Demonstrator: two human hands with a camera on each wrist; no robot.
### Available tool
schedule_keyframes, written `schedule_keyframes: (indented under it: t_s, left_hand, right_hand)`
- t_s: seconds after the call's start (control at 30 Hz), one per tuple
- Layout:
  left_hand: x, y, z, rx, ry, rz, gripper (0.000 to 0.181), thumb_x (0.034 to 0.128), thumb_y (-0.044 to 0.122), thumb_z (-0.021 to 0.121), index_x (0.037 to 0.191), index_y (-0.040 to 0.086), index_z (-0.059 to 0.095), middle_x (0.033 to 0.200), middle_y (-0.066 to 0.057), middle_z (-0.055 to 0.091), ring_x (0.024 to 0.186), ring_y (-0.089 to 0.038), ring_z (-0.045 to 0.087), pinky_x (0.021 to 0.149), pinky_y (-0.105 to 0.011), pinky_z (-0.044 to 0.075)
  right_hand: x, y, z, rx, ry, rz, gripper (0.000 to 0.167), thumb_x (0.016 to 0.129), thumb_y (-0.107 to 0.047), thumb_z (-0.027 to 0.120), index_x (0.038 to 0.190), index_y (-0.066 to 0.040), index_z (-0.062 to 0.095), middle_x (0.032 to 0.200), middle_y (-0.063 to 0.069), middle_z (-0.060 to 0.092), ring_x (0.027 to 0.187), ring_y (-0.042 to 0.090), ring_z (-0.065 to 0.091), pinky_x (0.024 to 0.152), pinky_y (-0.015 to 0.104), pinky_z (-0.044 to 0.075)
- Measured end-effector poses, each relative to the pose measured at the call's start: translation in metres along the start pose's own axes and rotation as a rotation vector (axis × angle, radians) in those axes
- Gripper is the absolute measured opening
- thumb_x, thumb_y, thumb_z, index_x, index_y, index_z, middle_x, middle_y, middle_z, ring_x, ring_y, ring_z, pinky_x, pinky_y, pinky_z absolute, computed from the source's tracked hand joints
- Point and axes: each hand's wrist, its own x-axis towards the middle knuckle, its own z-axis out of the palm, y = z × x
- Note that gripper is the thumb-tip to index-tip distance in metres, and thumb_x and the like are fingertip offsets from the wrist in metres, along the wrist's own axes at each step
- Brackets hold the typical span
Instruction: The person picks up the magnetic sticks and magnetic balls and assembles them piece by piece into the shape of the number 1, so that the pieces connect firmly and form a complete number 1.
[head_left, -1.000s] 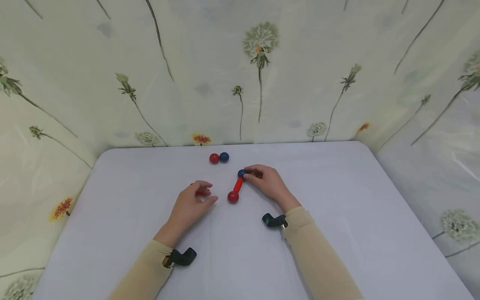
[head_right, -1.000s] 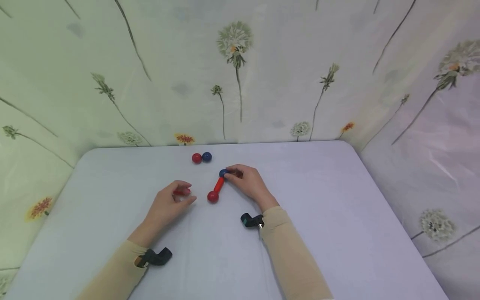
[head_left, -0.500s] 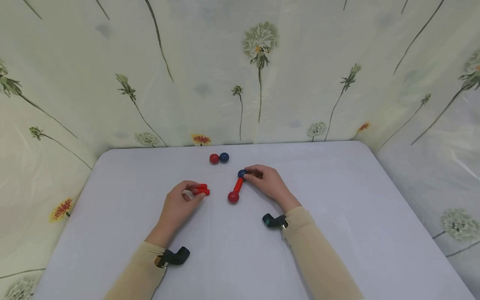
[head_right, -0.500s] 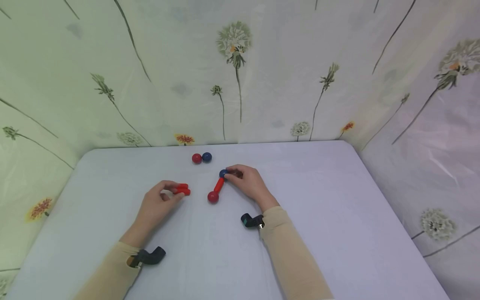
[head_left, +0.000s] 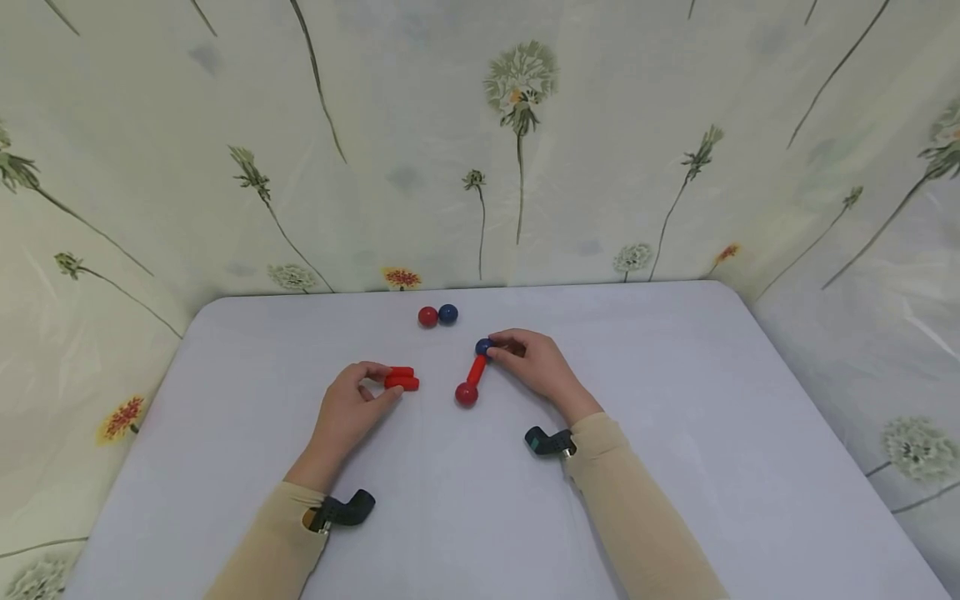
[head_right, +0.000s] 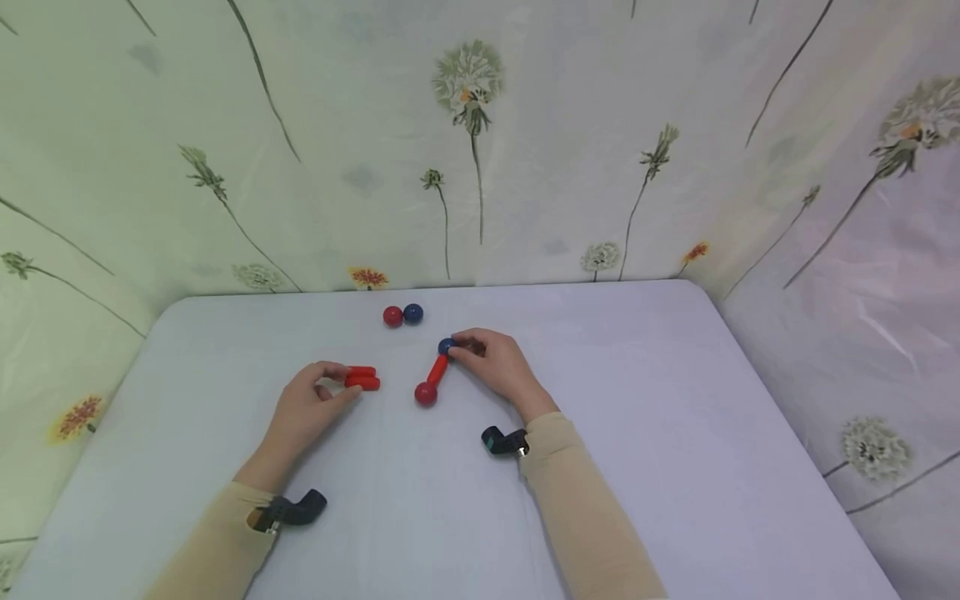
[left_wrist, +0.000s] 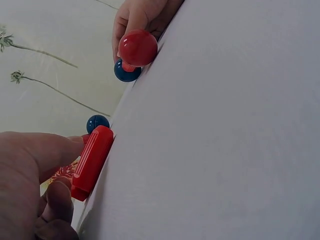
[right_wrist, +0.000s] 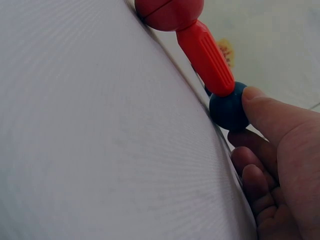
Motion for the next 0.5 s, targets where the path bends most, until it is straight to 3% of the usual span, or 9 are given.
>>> schedule_keyframes:
  t_s: [0.5]
  left_hand:
    - [0.0004,0.0005,0.0012,0.032,-0.016,-0.015,0.030,0.0859,0.028,0.078,0.112,0.016,0.068,0.106,-0.001,0.063,0.065,-0.019,0.052,0.057,-0.032,0.044]
  right_hand:
    - [0.0005,0.0016,0.0006,0.001,0.004,-0.011,0.037,0.089,-0.052,0.068,0.119,-0.029,0.070,0.103,-0.014,0.067,0.089,0.011,0.060,0.080,0.033,0.051]
